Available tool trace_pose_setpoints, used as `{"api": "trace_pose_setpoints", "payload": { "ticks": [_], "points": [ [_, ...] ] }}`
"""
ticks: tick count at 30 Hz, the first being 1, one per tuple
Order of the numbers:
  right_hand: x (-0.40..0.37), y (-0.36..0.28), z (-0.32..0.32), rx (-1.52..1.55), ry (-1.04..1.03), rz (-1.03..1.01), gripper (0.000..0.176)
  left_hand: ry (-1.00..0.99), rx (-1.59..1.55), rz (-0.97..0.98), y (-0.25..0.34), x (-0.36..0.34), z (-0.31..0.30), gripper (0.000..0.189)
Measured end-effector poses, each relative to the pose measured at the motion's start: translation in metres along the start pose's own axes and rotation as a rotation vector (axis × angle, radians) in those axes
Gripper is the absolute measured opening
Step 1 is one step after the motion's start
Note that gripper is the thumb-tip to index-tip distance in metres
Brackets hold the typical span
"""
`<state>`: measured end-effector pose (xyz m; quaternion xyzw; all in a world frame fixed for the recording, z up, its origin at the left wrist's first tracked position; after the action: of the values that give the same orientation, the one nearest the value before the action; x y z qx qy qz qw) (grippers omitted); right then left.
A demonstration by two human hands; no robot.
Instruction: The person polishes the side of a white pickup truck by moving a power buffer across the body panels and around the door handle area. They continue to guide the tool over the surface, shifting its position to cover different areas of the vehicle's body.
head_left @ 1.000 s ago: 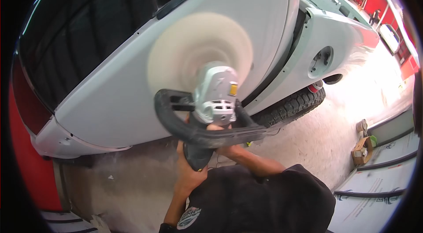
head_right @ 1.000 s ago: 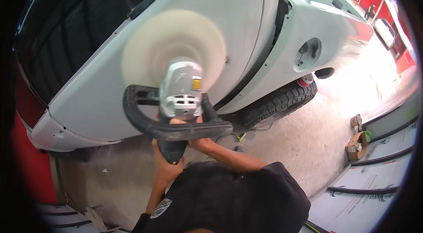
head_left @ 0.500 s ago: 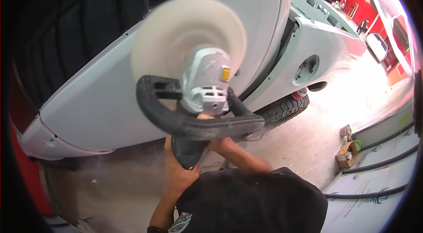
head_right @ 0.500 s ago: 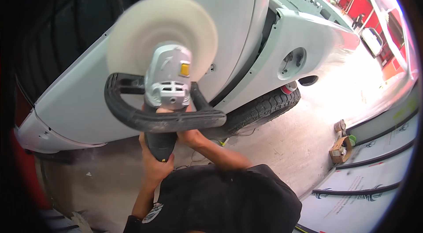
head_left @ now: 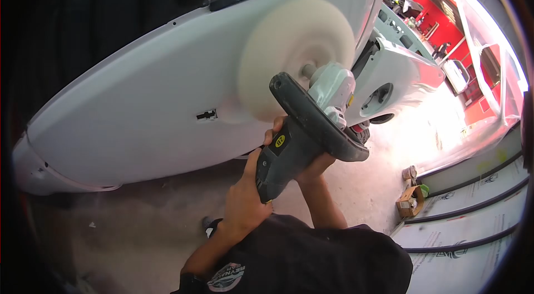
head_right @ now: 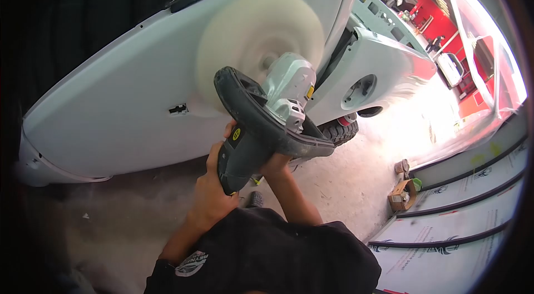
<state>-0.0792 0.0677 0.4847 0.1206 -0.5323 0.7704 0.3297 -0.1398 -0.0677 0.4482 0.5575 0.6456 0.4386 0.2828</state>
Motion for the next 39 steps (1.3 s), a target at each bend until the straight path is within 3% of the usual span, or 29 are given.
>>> {"api": "trace_pose_setpoints", "payload": {
  "ticks": [6, 11, 16, 20, 29, 35, 36, 39],
  "points": [
    [0.009, 0.025, 0.029, 0.263, -0.166, -0.129, 0.098, 0.022, 0.048, 0.034, -0.009, -0.019, -0.027, 0.095],
    [0.02, 0.012, 0.028, 0.166, 0.029, -0.124, 0.098, -0.067, 0.136, 0.046, 0.006, -0.011, -0.044, 0.104],
    [0.044, -0.024, 0.023, 0.221, 0.078, -0.199, 0.085, -0.206, 0.247, -0.064, 0.053, 0.015, -0.069, 0.107],
    [0.064, -0.049, 0.018, 0.345, 0.09, -0.24, 0.082, -0.23, 0.249, -0.03, 0.087, 0.034, -0.078, 0.107],
    [0.132, -0.146, 0.018, 0.373, 0.093, -0.279, 0.067, -0.057, 0.357, 0.086, 0.206, 0.078, -0.093, 0.103],
    [0.193, -0.21, 0.013, 0.361, -0.102, -0.453, 0.062, 0.056, 0.518, 0.173, 0.267, 0.107, -0.108, 0.099],
    [0.194, -0.212, 0.014, 0.424, -0.123, -0.38, 0.069, 0.067, 0.497, 0.147, 0.273, 0.108, -0.109, 0.098],
    [0.192, -0.207, 0.009, 0.427, 0.019, -0.463, 0.064, 0.023, 0.522, 0.142, 0.273, 0.106, -0.104, 0.099]
  ]
}}
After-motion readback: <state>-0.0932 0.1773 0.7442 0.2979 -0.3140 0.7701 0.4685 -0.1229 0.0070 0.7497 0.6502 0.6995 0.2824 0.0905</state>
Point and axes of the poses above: each hand's wrist, its own x-axis towards the middle knuckle, its own z-axis out of the palm, y = z × x, the point moved 6 cm from there along x, towards the middle knuckle, and after that the axes turned 15 degrees about -y, right-handed, at the moved point
